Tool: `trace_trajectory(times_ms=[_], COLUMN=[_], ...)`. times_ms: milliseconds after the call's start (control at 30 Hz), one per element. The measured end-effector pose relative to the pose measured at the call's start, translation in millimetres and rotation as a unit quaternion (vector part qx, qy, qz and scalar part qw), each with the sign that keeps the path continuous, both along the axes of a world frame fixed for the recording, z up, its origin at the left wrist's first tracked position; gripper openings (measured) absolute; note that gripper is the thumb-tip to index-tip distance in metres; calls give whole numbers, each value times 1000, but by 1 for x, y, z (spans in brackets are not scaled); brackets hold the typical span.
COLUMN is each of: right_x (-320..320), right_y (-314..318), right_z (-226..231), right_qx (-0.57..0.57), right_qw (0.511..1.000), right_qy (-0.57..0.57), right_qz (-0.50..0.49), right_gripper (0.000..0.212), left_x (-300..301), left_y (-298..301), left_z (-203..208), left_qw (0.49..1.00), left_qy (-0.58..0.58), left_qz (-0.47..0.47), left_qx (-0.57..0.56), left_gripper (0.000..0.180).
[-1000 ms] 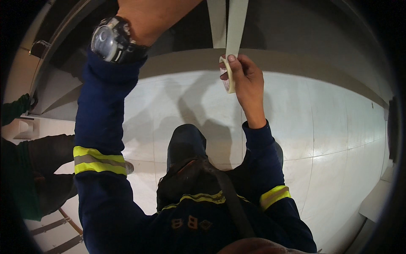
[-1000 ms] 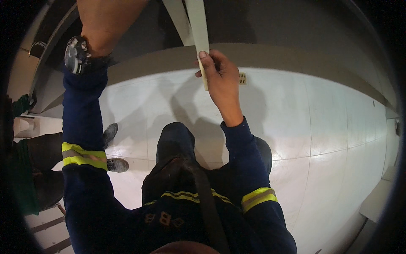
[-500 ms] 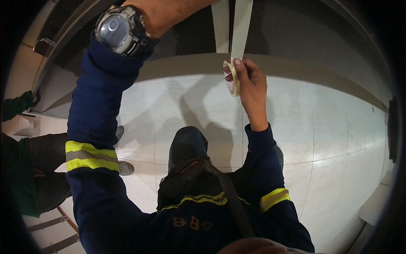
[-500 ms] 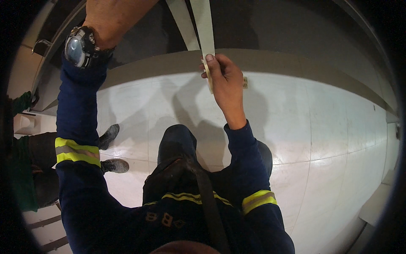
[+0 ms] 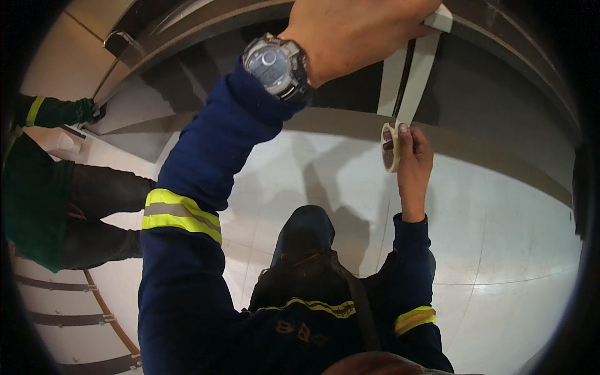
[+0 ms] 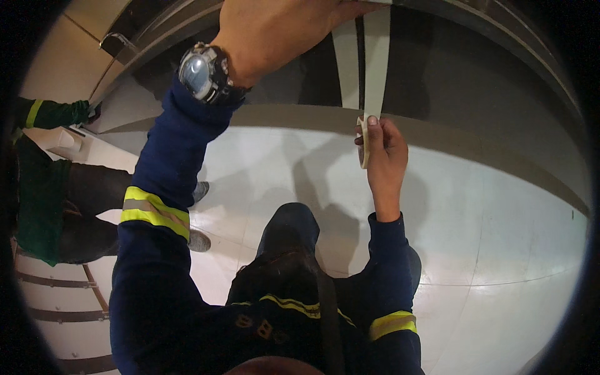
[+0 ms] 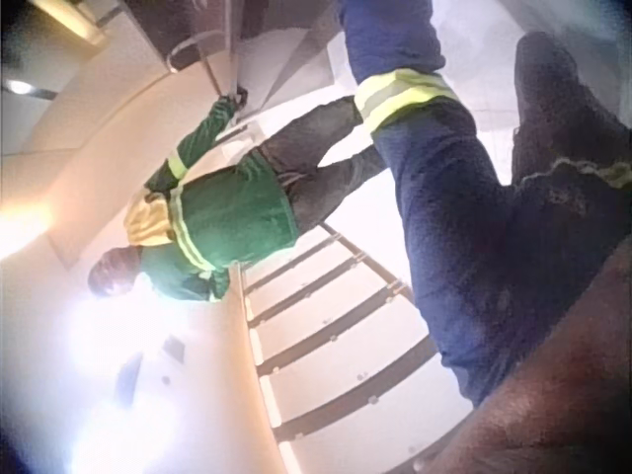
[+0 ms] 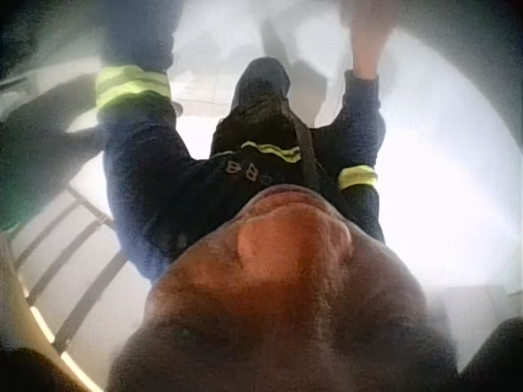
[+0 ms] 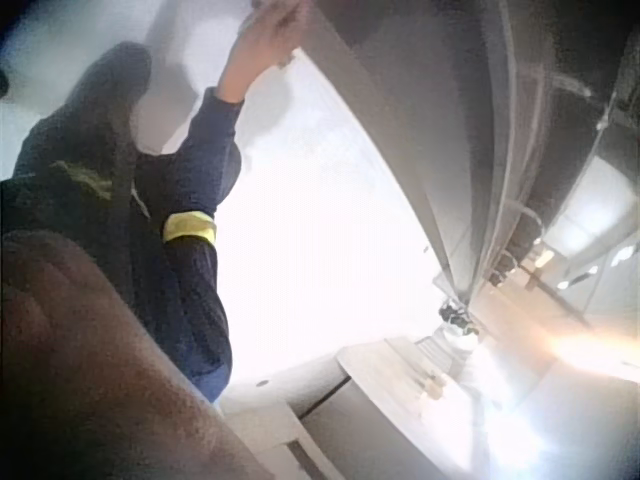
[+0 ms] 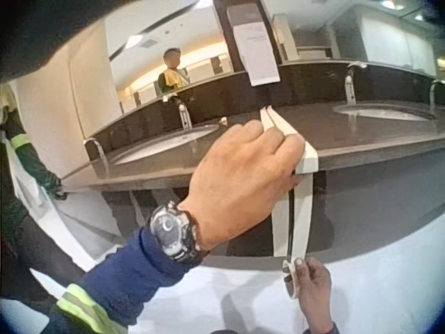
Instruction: The person applies strips of masking tape along the edge of a bathroom countertop, smoothing each strip with their hands. They repeatedly measure, cut, and place tape segments along the curved counter edge.
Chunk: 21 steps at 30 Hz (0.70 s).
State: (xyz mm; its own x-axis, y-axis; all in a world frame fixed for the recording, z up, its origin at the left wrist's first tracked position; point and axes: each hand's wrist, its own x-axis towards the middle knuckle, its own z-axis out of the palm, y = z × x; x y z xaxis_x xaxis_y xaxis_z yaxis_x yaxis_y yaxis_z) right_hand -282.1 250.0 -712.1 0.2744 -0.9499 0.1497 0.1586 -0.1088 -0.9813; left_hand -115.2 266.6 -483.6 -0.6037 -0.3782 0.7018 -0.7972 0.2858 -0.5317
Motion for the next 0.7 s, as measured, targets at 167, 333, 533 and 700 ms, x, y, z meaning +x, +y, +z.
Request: trace_trajectory(times_ms=[167, 333, 533, 700], right_x=[5, 1, 5, 7], right_y=[-5, -9, -10, -7], right_z=[-9, -9, -8, -9], right_qx=[-9, -22, -19, -17], right_qw=[1000, 1000, 1000, 1000], right_qy=[-23, 2, -9, -3], right_qz=[-2, -6, -6, -5], right_gripper=[41, 40, 39, 38], left_x=[-3, -3, -5, 0], left_y=[6, 1, 5, 6], left_z=[1, -1, 4, 1], left_qw=[999, 999, 998, 999], left_qy=[16, 28, 43, 32], left_qz=[26, 11, -1, 0], left_qx=[27, 24, 35, 19], left_gripper=[33, 34, 32, 32])
